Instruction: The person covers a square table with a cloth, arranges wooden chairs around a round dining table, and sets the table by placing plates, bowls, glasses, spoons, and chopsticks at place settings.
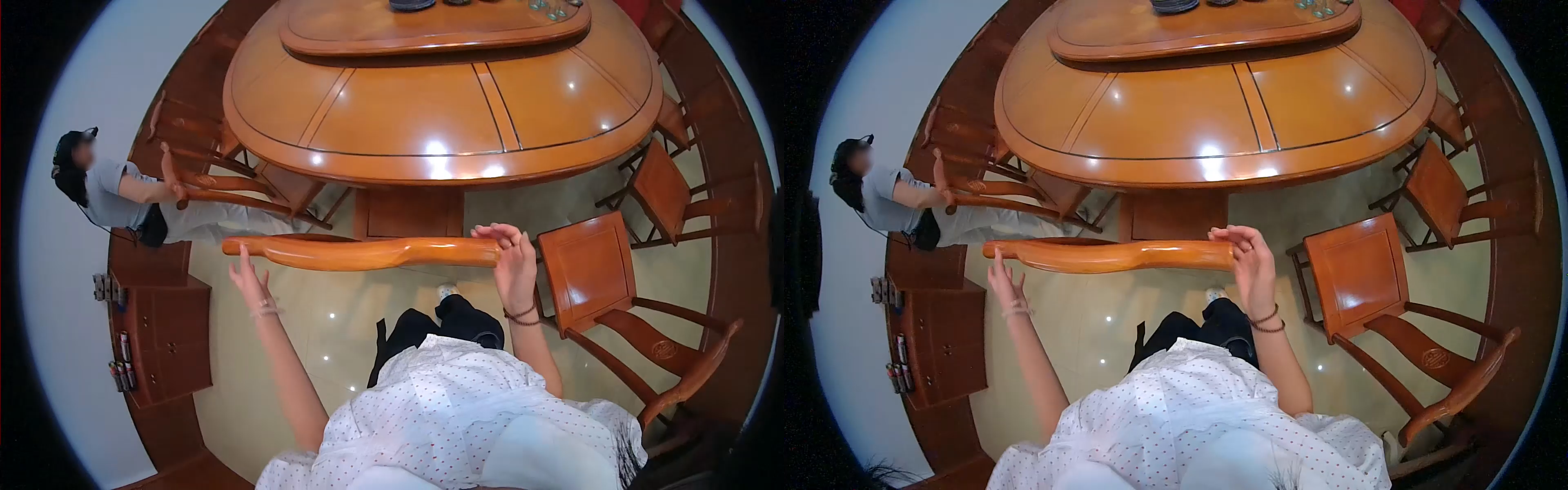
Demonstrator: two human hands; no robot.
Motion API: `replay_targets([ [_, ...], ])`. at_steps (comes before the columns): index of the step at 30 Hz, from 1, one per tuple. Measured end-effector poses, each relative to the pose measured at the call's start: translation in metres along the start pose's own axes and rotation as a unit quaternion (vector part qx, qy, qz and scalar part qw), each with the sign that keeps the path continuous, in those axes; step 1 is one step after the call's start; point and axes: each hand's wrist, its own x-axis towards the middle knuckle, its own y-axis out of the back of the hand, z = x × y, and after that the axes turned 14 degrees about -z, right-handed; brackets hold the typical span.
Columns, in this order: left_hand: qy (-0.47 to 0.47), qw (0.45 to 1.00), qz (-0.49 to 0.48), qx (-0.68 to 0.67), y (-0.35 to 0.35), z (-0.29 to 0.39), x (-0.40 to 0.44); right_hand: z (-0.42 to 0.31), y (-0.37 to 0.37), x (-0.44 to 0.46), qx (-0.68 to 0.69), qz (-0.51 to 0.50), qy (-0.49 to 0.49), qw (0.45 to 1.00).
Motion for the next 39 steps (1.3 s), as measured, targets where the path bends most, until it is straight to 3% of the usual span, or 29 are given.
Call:
replay_targets([
  [2,0.024,0.999,-0.029,-0.034,0.013,-0.005,0.048,0.013,-0.004,0.015,0.047,-0.042,0.015,0.998],
  [3,0.02,0.999,-0.031,-0.035,0.018,-0.014,0.075,0.021,-0.013,0.022,0.11,-0.016,0.052,0.992],
  [5,0.057,0.971,-0.051,-0.226,0.026,-0.03,0.103,0.026,-0.023,0.022,0.129,0.016,0.073,0.989],
  [6,0.058,0.971,-0.054,-0.227,0.028,-0.034,0.105,0.027,-0.028,0.02,0.146,0.049,0.091,0.984],
  [7,-0.001,0.953,-0.098,-0.286,0.029,-0.042,0.104,0.027,-0.034,0.016,0.146,0.086,0.097,0.981],
  [8,-0.057,0.927,-0.141,-0.342,0.031,-0.046,0.098,0.031,-0.037,0.006,0.143,0.092,0.098,0.981],
  [11,-0.1,0.917,-0.147,-0.358,0.062,-0.065,0.074,0.035,-0.042,-0.033,0.144,0.084,0.102,0.981],
  [14,-0.065,0.9,-0.092,-0.42,0.099,-0.072,0.03,0.05,-0.048,-0.091,0.182,0.072,0.096,0.976],
  [18,-0.043,0.895,-0.064,-0.439,0.145,-0.092,-0.018,0.063,-0.067,-0.154,0.162,0.235,0.109,0.952],
  [26,-0.026,0.881,-0.087,-0.465,0.184,-0.092,-0.065,0.067,-0.086,-0.23,0.171,0.208,0.149,0.951],
  [39,0.043,0.896,-0.085,-0.434,0.222,-0.082,-0.114,0.055,-0.122,-0.308,0.158,0.326,0.183,0.914],
])
